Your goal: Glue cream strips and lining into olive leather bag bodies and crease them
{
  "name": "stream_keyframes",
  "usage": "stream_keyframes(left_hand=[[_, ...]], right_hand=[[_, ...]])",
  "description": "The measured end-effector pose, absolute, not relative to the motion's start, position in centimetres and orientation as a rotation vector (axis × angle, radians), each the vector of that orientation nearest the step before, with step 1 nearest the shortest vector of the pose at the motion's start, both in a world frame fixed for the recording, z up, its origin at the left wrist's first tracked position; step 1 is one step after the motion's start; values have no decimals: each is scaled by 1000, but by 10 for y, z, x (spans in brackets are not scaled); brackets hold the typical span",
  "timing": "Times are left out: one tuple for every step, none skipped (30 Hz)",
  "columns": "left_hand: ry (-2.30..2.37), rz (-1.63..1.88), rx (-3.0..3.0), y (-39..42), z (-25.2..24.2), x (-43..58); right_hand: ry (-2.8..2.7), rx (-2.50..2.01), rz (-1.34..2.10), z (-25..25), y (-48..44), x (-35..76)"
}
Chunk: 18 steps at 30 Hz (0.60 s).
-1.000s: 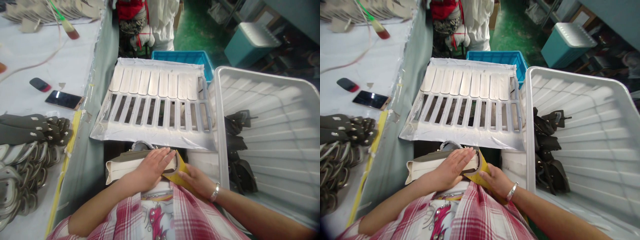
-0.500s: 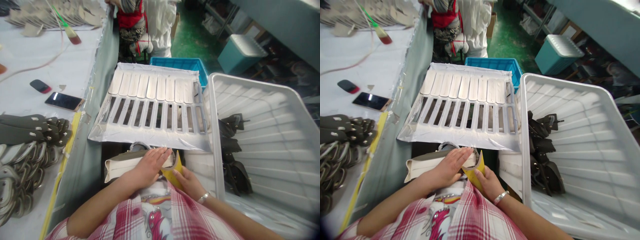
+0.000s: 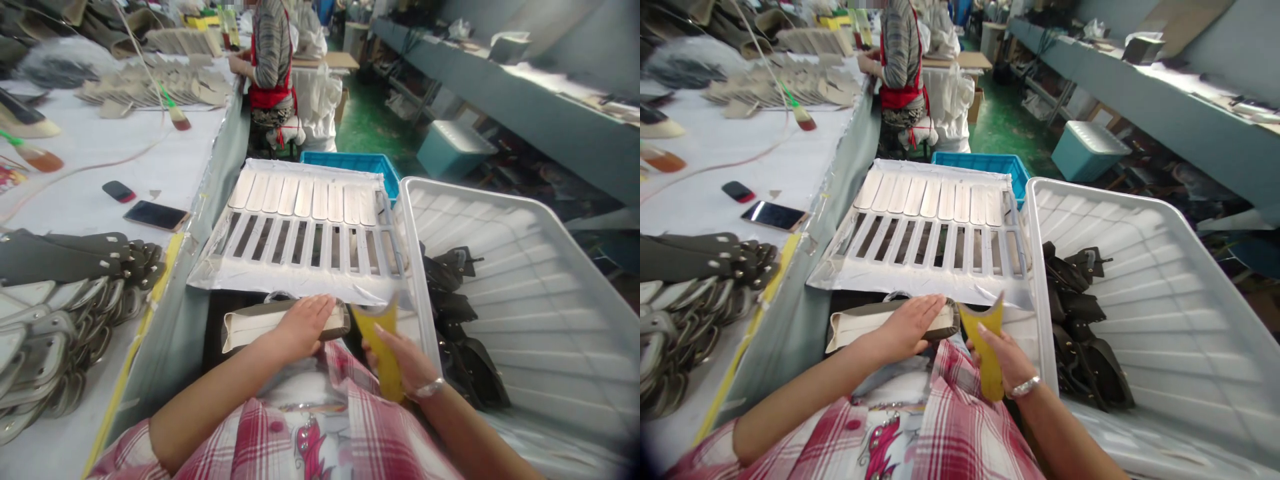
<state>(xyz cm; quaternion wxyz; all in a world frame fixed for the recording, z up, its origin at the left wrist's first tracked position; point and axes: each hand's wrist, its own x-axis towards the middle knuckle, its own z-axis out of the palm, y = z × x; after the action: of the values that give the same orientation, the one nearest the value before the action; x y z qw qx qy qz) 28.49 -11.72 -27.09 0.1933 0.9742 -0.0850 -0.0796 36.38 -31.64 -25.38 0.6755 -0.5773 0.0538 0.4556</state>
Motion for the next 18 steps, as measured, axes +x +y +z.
stream_keyframes(left_hand=[[-232,-227,2763,-119,-271,285],[-218,-220,2790,-121,-271,286],[-193,-198,2815,-123,-272,286],[-164,-165,2834,-126,-273,286],[-137,-126,2846,-129,-274,286],[-107,-81,2853,-131,-276,286],[-78,-39,2854,-134,-277,286],[-49,-4,2854,-136,-278,286],[-23,25,2855,-138,-279,285],[-5,46,2860,-139,-280,285],[5,64,2868,-141,-281,286],[5,77,2880,-142,-281,286],[1,87,2892,-144,-281,286],[-3,90,2905,-145,-281,286],[-5,89,2916,-146,-281,286],[-4,83,2925,-147,-281,287],[-2,75,2933,-147,-281,287],[-4,63,2939,-148,-281,288]], right_hand=[[122,-1219,938,-249,-317,369],[111,-1144,845,-246,-314,374],[92,-1096,747,-245,-308,377],[70,-1083,654,-246,-299,379],[55,-1096,574,-248,-288,381],[40,-1120,502,-251,-277,382],[15,-1146,443,-254,-266,382],[-19,-1168,398,-257,-257,382],[-60,-1187,368,-260,-249,382],[-96,-1204,350,-262,-244,382],[-122,-1221,343,-265,-240,382],[-132,-1234,342,-267,-237,382],[-127,-1241,344,-269,-236,382],[-116,-1243,347,-270,-235,382],[-105,-1245,345,-272,-234,382],[-100,-1253,335,-275,-233,382],[-98,-1271,322,-277,-232,382],[-102,-1298,307,-279,-230,382]])
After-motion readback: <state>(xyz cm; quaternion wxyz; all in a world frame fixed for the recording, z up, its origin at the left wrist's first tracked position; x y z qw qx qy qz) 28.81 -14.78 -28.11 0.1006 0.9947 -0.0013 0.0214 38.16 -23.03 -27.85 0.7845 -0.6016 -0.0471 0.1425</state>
